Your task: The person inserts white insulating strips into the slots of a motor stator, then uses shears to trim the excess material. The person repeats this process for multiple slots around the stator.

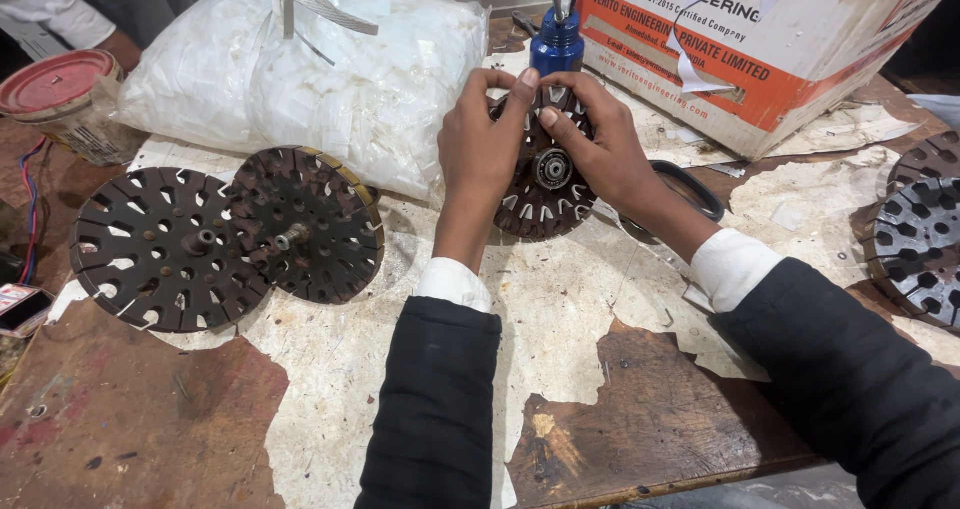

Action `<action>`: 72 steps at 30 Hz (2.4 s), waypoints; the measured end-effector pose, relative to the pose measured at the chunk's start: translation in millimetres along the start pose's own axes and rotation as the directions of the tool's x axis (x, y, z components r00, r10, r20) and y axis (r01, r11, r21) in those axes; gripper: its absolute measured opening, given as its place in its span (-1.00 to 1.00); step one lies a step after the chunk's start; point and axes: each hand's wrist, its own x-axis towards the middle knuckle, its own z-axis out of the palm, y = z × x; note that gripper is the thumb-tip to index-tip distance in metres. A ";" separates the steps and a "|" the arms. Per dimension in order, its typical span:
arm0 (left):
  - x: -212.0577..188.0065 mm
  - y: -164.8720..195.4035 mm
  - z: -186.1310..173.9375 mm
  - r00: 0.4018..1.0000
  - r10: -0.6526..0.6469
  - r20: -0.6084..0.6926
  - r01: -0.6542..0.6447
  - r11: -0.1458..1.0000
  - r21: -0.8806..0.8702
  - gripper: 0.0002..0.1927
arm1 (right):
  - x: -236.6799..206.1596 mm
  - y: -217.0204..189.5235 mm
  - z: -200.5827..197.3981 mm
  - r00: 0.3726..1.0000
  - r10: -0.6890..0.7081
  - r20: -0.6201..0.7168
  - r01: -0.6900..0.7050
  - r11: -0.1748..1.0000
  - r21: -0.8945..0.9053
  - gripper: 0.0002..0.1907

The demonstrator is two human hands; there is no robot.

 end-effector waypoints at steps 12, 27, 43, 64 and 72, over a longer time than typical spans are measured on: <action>2.8 -0.5 -0.1 0.999 -0.019 0.039 0.021 0.998 -0.056 -0.60 | 2.2 -9.6 -2.9 1.000 0.018 0.000 -0.018 1.000 0.012 -0.67; 6.7 0.0 -11.3 0.989 -0.142 0.037 0.146 0.966 -0.215 -0.62 | 6.5 -5.8 8.7 0.996 0.085 -0.016 -0.085 0.996 -0.002 -0.65; 10.2 -7.1 -16.2 0.985 -0.099 0.144 0.144 0.927 -0.347 -0.60 | 7.0 -2.5 9.3 0.987 0.157 0.027 -0.159 0.969 0.189 -0.65; 8.5 -6.6 -15.2 0.989 -0.095 0.114 0.118 0.968 -0.223 -0.50 | 5.2 -6.1 9.2 0.988 0.152 0.012 -0.152 0.980 0.127 -0.66; 6.9 -11.7 -14.4 0.998 0.010 0.061 0.004 0.974 -0.225 -0.57 | 3.1 -6.7 9.8 0.996 0.092 0.015 -0.093 0.991 0.101 -0.66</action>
